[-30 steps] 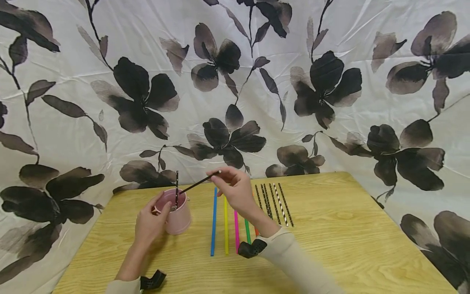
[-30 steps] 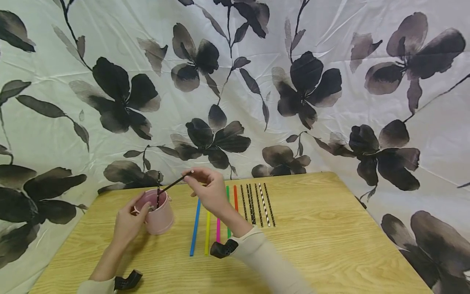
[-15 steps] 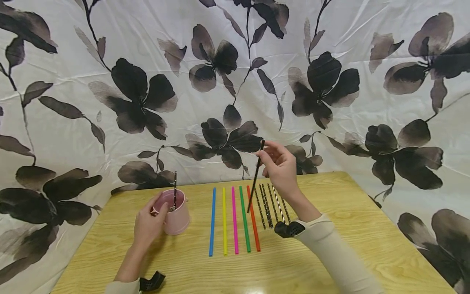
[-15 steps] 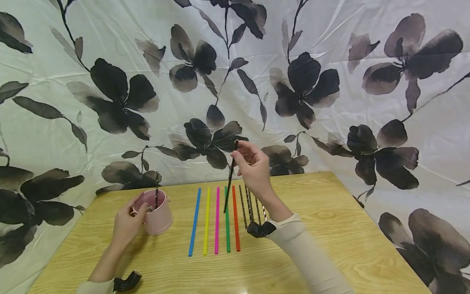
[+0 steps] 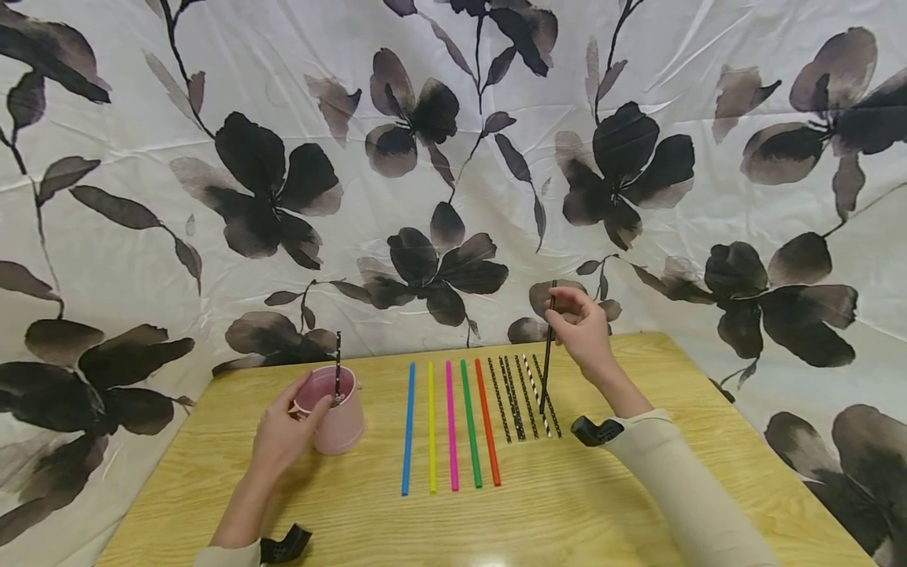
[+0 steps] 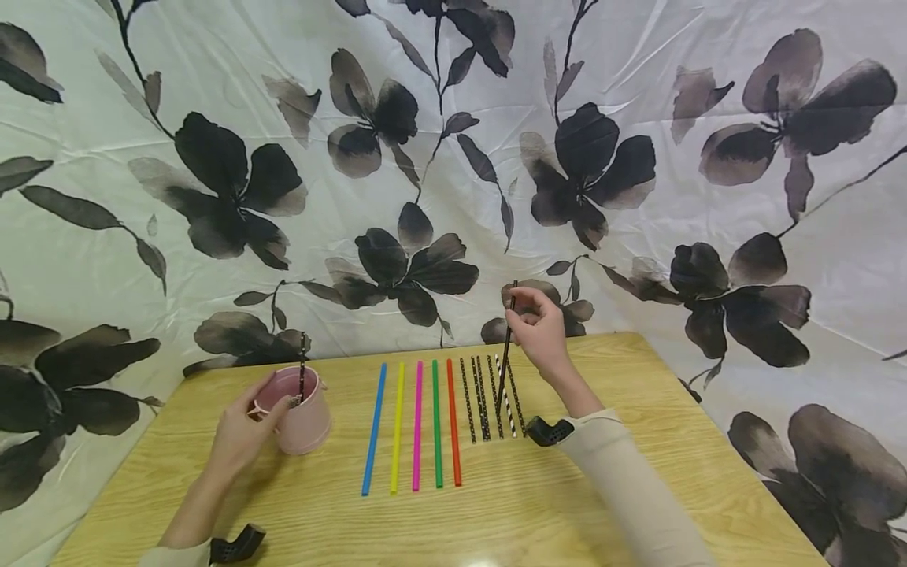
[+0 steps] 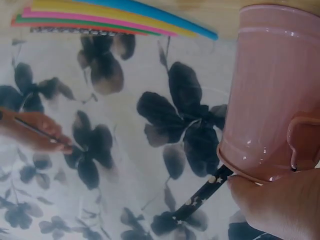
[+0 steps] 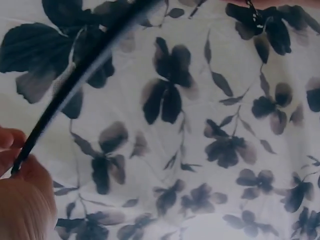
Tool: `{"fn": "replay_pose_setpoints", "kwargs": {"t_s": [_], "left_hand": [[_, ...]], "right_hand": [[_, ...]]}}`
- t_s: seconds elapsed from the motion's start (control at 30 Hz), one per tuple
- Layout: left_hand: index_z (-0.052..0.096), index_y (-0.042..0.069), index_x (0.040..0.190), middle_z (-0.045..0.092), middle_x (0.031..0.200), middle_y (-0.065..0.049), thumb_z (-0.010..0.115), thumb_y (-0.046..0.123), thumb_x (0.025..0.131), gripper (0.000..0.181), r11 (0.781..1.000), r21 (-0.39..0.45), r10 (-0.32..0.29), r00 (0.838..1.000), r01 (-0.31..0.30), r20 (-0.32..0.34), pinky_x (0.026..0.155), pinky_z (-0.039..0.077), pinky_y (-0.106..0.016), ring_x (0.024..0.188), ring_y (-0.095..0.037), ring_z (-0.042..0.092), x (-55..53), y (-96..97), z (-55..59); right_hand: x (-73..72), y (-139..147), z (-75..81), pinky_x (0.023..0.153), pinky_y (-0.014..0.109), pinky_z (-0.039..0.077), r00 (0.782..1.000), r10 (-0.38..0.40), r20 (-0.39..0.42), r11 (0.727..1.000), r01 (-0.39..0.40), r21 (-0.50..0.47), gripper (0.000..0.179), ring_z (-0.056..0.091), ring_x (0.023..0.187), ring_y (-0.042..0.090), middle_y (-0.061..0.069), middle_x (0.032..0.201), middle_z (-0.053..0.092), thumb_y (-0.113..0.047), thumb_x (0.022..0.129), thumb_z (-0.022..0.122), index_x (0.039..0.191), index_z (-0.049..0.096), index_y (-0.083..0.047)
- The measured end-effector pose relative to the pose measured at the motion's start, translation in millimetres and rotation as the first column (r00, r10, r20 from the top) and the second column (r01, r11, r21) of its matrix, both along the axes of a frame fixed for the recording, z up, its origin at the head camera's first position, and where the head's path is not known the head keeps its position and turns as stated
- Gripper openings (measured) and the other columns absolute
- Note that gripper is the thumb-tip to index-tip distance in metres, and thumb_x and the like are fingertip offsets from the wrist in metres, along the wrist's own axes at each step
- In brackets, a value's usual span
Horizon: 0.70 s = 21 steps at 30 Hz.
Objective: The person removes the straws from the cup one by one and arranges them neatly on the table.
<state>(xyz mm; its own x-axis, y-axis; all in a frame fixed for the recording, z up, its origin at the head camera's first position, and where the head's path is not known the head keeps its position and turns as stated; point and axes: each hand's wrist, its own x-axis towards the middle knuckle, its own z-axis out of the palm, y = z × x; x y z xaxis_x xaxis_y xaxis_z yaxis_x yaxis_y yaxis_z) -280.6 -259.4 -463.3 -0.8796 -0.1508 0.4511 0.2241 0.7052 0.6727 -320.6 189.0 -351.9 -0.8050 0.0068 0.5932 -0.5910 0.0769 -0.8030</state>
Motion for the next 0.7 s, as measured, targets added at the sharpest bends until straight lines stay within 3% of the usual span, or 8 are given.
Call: {"fn": "replay_pose_setpoints", "kwargs": {"t_s": [0.13,0.37,0.53,0.7], "left_hand": [[0.041,0.021,0.133,0.053,0.116,-0.016,0.059,0.052,0.076,0.067,1.000,0.008,-0.016,1.000,0.015,0.021,0.068,0.044,-0.038,0.089,-0.027,0.056,1.8,0.6,0.9],[0.043,0.020,0.132,0.052,0.117,-0.015,0.060,0.048,0.077,0.063,0.999,0.038,-0.014,1.000,0.014,-0.002,0.067,0.045,-0.031,0.092,-0.026,0.056,0.5,1.7,1.6],[0.044,0.017,0.131,0.050,0.122,-0.011,0.049,0.038,0.088,0.048,0.998,0.055,-0.033,0.999,0.034,-0.033,0.068,0.045,-0.023,0.093,-0.019,0.052,-0.1,1.0,0.9],[0.044,0.018,0.131,0.048,0.125,-0.008,0.037,0.031,0.094,0.040,0.998,0.060,-0.029,0.999,0.031,-0.042,0.068,0.044,-0.026,0.093,-0.019,0.051,-1.1,0.6,-1.2]], "right_hand": [[-14.7,14.8,-17.1,0.047,0.026,0.043,0.994,0.016,0.105,0.999,-0.019,0.032,0.038,0.049,0.057,0.016,0.012,0.104,0.052,-0.004,0.082,0.059,0.119,0.050,-0.006],[-30.6,36.7,-45.0,0.052,0.027,0.044,0.978,-0.077,0.194,0.989,0.051,0.139,0.035,0.053,0.067,0.015,0.015,0.093,0.055,-0.016,0.083,0.061,0.114,0.053,-0.003],[-42.1,50.9,-69.4,0.057,0.038,0.045,0.954,-0.155,0.256,0.963,0.089,0.253,0.034,0.053,0.066,0.016,0.012,0.093,0.057,-0.022,0.083,0.061,0.113,0.054,-0.008],[-50.4,57.6,-90.6,0.061,0.045,0.044,0.938,-0.189,0.291,0.945,0.093,0.313,0.032,0.055,0.072,0.021,0.013,0.098,0.056,-0.019,0.083,0.061,0.113,0.055,-0.009]]}}
